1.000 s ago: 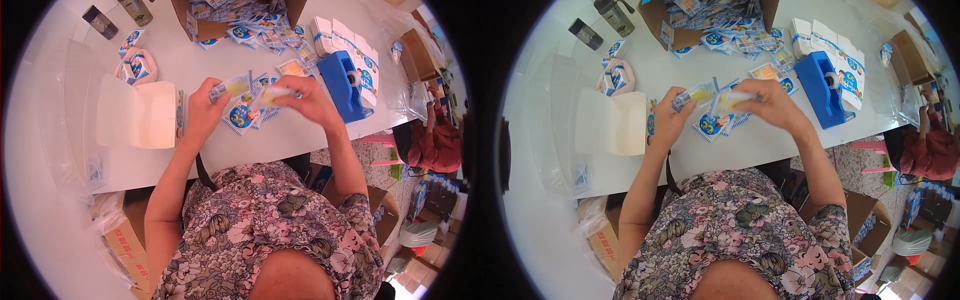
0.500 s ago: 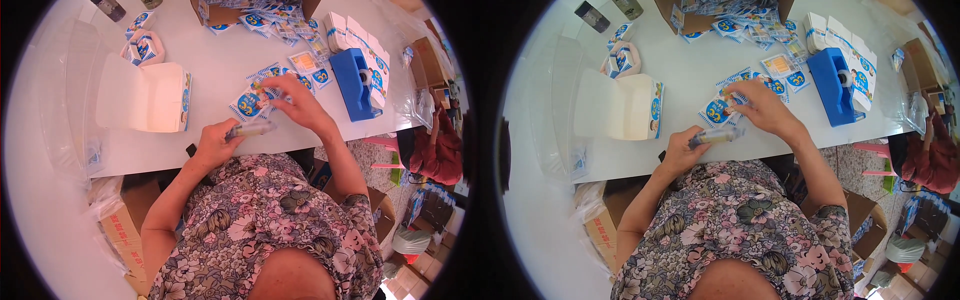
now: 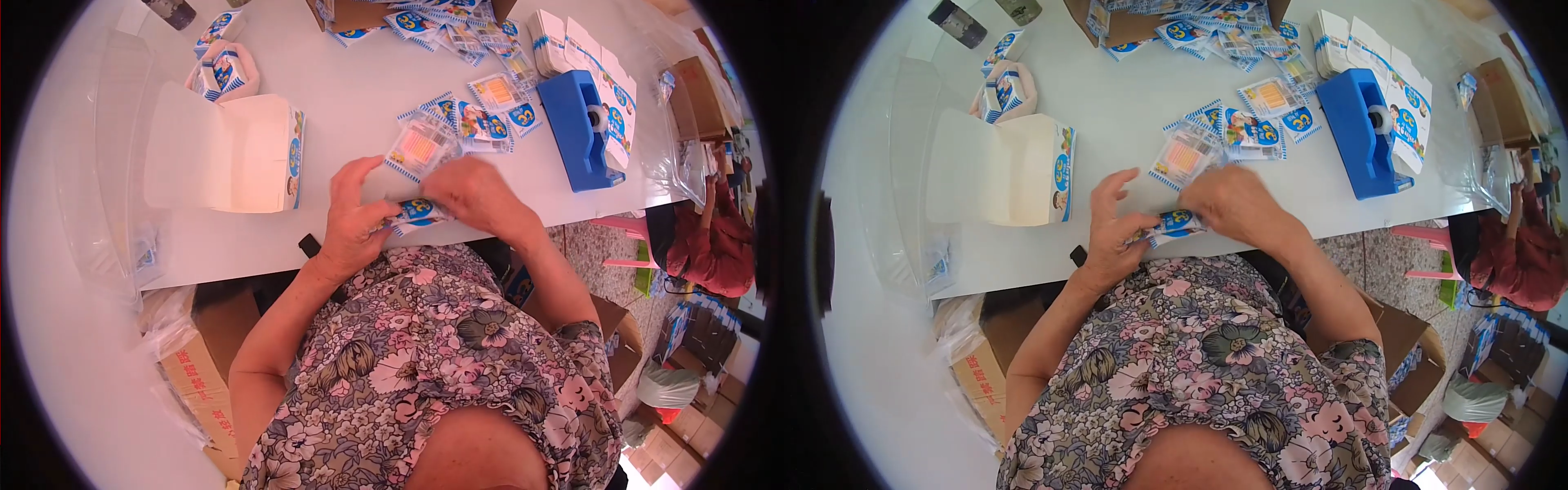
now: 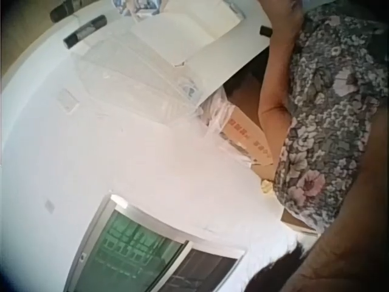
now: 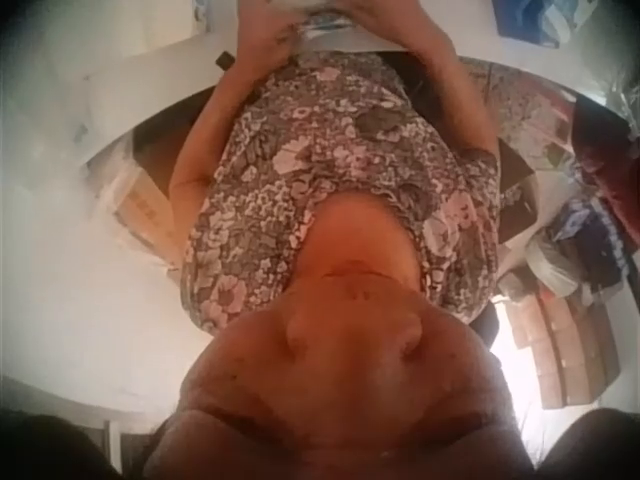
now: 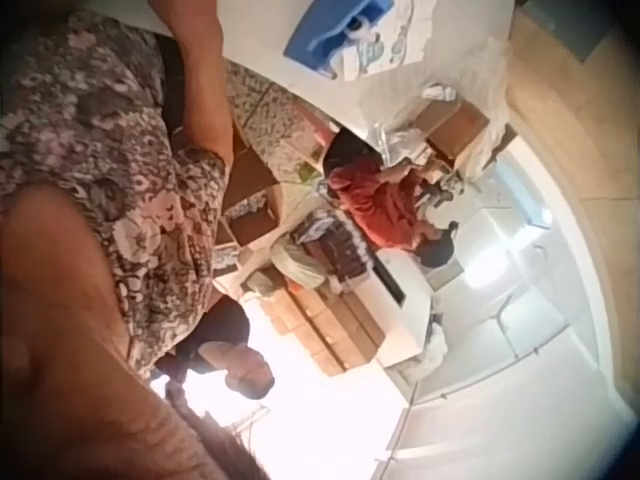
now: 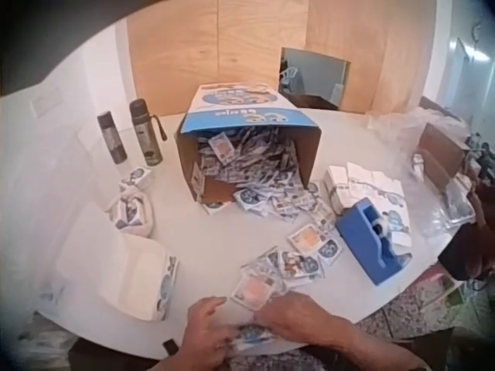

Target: Organizing, folding, and packing small packets into boxes.

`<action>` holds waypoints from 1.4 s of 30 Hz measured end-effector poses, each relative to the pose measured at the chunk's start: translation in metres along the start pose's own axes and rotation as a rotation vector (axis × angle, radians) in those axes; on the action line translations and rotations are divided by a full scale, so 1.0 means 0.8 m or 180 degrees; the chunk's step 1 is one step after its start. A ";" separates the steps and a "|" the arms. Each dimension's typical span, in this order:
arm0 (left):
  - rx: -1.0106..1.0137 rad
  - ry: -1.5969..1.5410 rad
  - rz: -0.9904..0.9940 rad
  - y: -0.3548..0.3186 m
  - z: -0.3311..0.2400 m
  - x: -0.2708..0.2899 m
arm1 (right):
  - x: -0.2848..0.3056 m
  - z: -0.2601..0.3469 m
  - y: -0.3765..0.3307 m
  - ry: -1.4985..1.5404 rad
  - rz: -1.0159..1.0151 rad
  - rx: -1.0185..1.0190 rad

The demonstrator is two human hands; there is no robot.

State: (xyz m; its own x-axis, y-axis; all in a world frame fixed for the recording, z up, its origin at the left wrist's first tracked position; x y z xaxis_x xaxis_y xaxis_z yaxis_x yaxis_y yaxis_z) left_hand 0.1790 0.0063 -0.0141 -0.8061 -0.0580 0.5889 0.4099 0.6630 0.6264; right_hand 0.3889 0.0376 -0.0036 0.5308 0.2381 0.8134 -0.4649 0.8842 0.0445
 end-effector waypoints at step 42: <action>0.1711 -0.1737 0.0434 -0.016 -0.001 -0.029 | -0.074 -0.043 -0.042 0.2127 -0.1205 0.0380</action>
State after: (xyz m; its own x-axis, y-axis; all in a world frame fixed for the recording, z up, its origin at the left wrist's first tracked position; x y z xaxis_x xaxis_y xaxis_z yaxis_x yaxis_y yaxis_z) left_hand 0.1934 -0.0015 -0.0353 -0.9166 0.3333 0.2209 0.3697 0.9168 0.1508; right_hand 0.3977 0.0078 -0.0733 0.9656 0.1537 0.2096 -0.2198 0.9133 0.3428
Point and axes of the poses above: each hand's wrist, its own y-axis towards the middle knuckle, its own x-axis out of the back of the hand, z = x × y, the point moved 3 cm from there along y, towards the middle knuckle, and after that the axes turned 10 degrees about -x, right-handed, at the moved point
